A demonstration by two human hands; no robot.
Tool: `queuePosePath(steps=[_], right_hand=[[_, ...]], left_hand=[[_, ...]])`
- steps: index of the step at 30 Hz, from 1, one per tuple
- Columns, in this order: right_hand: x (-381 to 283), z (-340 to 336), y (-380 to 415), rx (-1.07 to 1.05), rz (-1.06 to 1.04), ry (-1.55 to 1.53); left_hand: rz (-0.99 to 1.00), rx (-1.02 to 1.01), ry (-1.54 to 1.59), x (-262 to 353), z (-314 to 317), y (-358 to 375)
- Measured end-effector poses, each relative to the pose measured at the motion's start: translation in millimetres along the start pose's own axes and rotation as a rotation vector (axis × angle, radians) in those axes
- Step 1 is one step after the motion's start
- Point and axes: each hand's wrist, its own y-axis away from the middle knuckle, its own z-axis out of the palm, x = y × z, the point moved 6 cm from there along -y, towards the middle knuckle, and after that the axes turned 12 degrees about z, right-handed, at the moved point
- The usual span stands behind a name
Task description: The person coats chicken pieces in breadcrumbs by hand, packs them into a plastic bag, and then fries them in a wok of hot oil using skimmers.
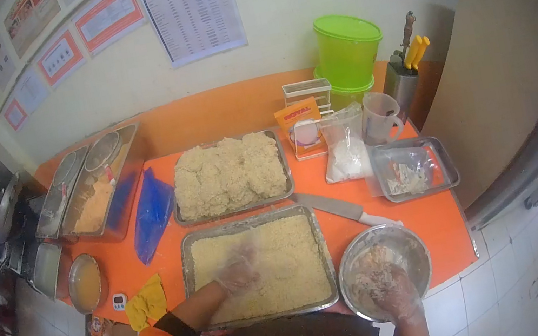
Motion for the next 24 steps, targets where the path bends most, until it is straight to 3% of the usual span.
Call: queuePosePath(steps=[1, 4, 7, 10, 12, 14, 16, 17, 19, 22, 24], right_hand=[[-1.3, -3.0, -2.4, -0.053, 0.109, -0.093], [-2.3, -3.2, 0.2, 0.023, 0.031, 0.013], [-8.4, -11.0, 0.1, -0.048, 0.182, -0.216], [-11.6, -10.2, 1.3, 0.009, -0.061, -0.02], [-17.1, -13.4, 1.9, 0.044, -0.042, 0.004], [-22.5, -12.1, 0.6, 0.0, 0.086, -0.09], [-23.3, -5.2, -2.7, -0.11, 0.324, -0.296], [-25.8, -4.8, -4.6, -0.082, 0.239, -0.21], [-26.6, -1.2, -3.6, -0.018, 0.076, -0.039], [-27.1, -12.6, 5.2, 0.012, 0.041, -0.127], [-14.6, -11.4, 8.2, 0.016, 0.015, -0.045]], left_hand=[[0.021, -0.147, 0.013, 3.0, 6.0, 4.3], [-0.112, 0.048, 0.096, -26.8, -13.9, 26.7], [0.004, -0.112, 0.114, -12.8, -40.1, 56.5], [0.164, -0.295, 0.096, 29.5, -41.8, 83.4], [0.047, -0.438, 0.595, 16.3, 18.4, 97.8], [0.167, -0.223, 0.807, 7.3, 47.3, 95.0], [0.524, 0.348, 0.67, 14.6, 10.0, 93.5], [0.356, 0.403, 0.799, 8.5, 11.9, 89.0], [0.017, 0.502, 1.043, 30.7, -42.7, 54.9], [-0.246, 0.062, 0.077, 55.6, -42.5, -1.4], [-0.08, 0.26, 0.132, 80.4, -57.7, -7.6]])
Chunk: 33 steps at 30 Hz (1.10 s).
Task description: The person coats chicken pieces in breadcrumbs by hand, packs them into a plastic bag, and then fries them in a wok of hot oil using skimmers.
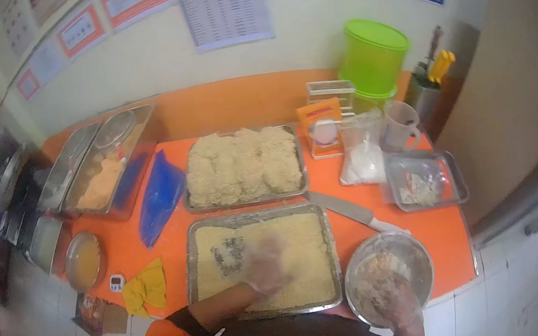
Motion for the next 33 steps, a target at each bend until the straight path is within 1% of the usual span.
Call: queuePosePath(steps=[2, 4, 6, 7, 8, 9, 10, 11, 13, 15, 16, 17, 19, 22, 25, 27, 28, 29, 30, 31, 33], right_hand=[[15.9, 7.2, 0.6, -0.006, -0.079, 0.115], [29.1, 13.5, 2.1, 0.014, -0.19, 0.27], [51.4, 16.9, 1.6, 0.038, 0.077, 0.116], [54.3, 15.4, 1.7, 0.054, 0.219, 0.042], [48.3, 13.9, -0.3, 0.029, 0.232, 0.034], [25.2, 7.2, -3.6, 0.01, 0.247, 0.025], [19.2, 5.9, -4.1, -0.002, 0.226, 0.03], [13.3, 4.7, -4.5, -0.013, 0.205, 0.035], [25.1, 12.2, -9.5, -0.022, 0.068, 0.07], [35.4, 20.3, -16.8, -0.057, -0.084, 0.104], [41.3, 22.5, -17.0, -0.034, -0.098, 0.148], [47.0, 24.7, -17.2, -0.011, -0.112, 0.191], [26.5, 17.4, -9.8, 0.122, -0.008, 0.333], [0.1, 8.1, -21.3, -0.107, 0.065, 0.06], [12.6, 7.5, -16.4, 0.005, 0.012, 0.201], [25.6, 14.9, -20.7, -0.026, -0.061, 0.201], [24.3, 15.1, -19.1, -0.042, -0.096, 0.202], [24.1, 12.6, -18.2, -0.055, -0.068, 0.162], [11.5, 8.2, -20.4, -0.067, -0.044, 0.122], [6.1, 6.7, -19.5, -0.081, -0.014, 0.077], [8.2, 6.0, -16.0, -0.066, -0.115, 0.108]], left_hand=[[0.213, -0.156, -0.101, 15.9, 32.5, -25.5], [0.393, 0.309, 0.135, 22.2, 7.7, -42.2], [0.294, -0.006, -0.02, 14.2, 48.2, -65.5], [0.251, -0.167, -0.092, 10.5, 56.6, -68.2], [0.25, -0.136, -0.036, 10.6, 53.9, -69.2], [0.255, -0.103, 0.018, 16.1, 37.2, -71.7], [0.261, -0.076, 0.077, 23.0, 22.3, -72.8], [0.274, 0.011, 0.086, 24.6, 4.6, -77.0], [0.302, 0.185, 0.1, 22.8, -38.3, -86.0], [0.077, 0.084, 0.053, 13.9, -69.3, -86.6], [-0.034, 0.029, 0.028, 10.5, -83.7, -84.4], [0.035, 0.168, 0.068, -0.3, -40.5, -78.0], [0.196, 0.43, 0.12, -20.7, 45.3, -61.1], [0.217, 0.389, 0.262, -24.2, 18.3, -56.7], [-0.007, 0.133, -0.146, -52.2, 18.0, -36.9], [0.156, 0.209, -0.073, -69.4, 51.0, -27.1], [0.237, 0.247, -0.034, -64.3, 46.0, -25.4], [0.178, 0.282, -0.035, -67.5, 40.8, -28.9], [0.118, 0.319, -0.038, -59.8, -3.7, -38.8], [0.06, 0.348, -0.041, -58.4, -29.9, -45.8], [0.444, 0.178, -0.652, -38.1, -17.2, -59.9]])
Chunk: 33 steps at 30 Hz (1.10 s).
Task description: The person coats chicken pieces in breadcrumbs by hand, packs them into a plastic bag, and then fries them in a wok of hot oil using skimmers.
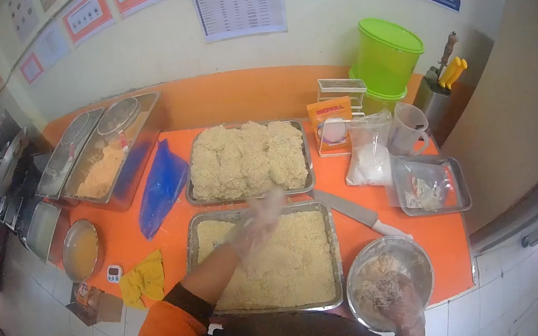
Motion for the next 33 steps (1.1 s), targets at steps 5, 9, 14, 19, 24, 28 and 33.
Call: queuePosePath(steps=[5, 9, 14, 19, 24, 28, 33], right_hand=[[5.6, 1.2, 1.3, 0.023, 0.091, -0.033], [4.4, -4.4, 6.0, 0.034, 0.212, -0.218], [13.9, -4.2, 11.1, -0.039, 0.33, -0.264], [8.5, 5.3, 2.9, 0.012, 0.058, -0.062], [3.3, 0.5, -3.7, 0.047, 0.117, -0.199], [-3.0, -10.2, 4.4, 0.038, 0.34, -0.153], [10.4, -7.8, 17.7, 0.055, 0.329, -0.121]], left_hand=[[0.307, -0.61, 0.847, 38.5, 15.5, -6.2], [0.38, -0.488, 0.923, 38.6, 48.4, 6.7], [-0.459, 0.065, 1.84, -25.7, 10.6, 35.0], [-0.563, 0.345, 1.795, -58.4, 23.6, 45.3], [-0.802, 0.363, 1.683, -130.8, -1.6, 34.3], [-0.648, 0.096, 1.073, -226.7, 48.6, 25.2], [-0.632, 0.024, 0.88, -282.8, 61.3, -3.7]])
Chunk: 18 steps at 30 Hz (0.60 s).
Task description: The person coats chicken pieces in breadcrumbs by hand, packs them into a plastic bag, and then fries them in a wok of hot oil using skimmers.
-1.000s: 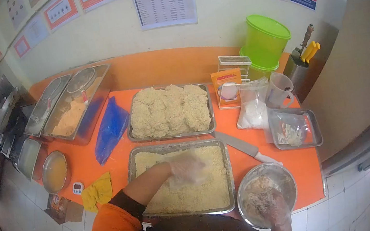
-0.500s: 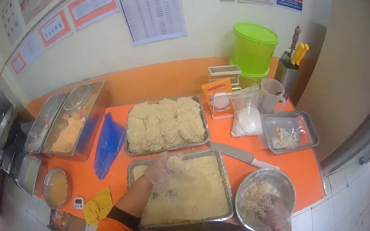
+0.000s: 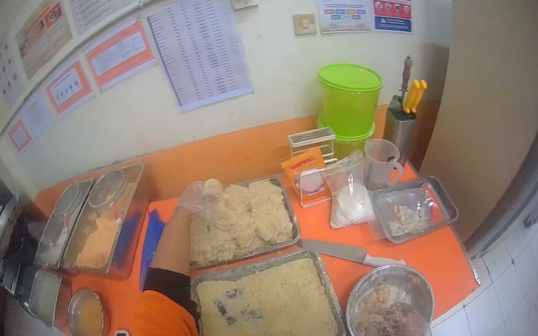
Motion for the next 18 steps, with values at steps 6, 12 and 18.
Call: queuePosePath(steps=[6, 12, 18], right_hand=[[4.1, -1.4, 10.1, 0.107, -0.136, 0.154], [34.7, -29.2, 4.0, 0.283, 0.319, -0.005], [68.4, -4.7, -28.2, 0.056, 0.382, 0.293]], left_hand=[[-0.382, 0.251, -0.234, 13.2, -6.7, -6.7], [-0.152, -0.152, -0.743, 39.4, 45.6, -11.9], [0.141, 0.436, -0.732, 83.3, 13.6, 44.5]])
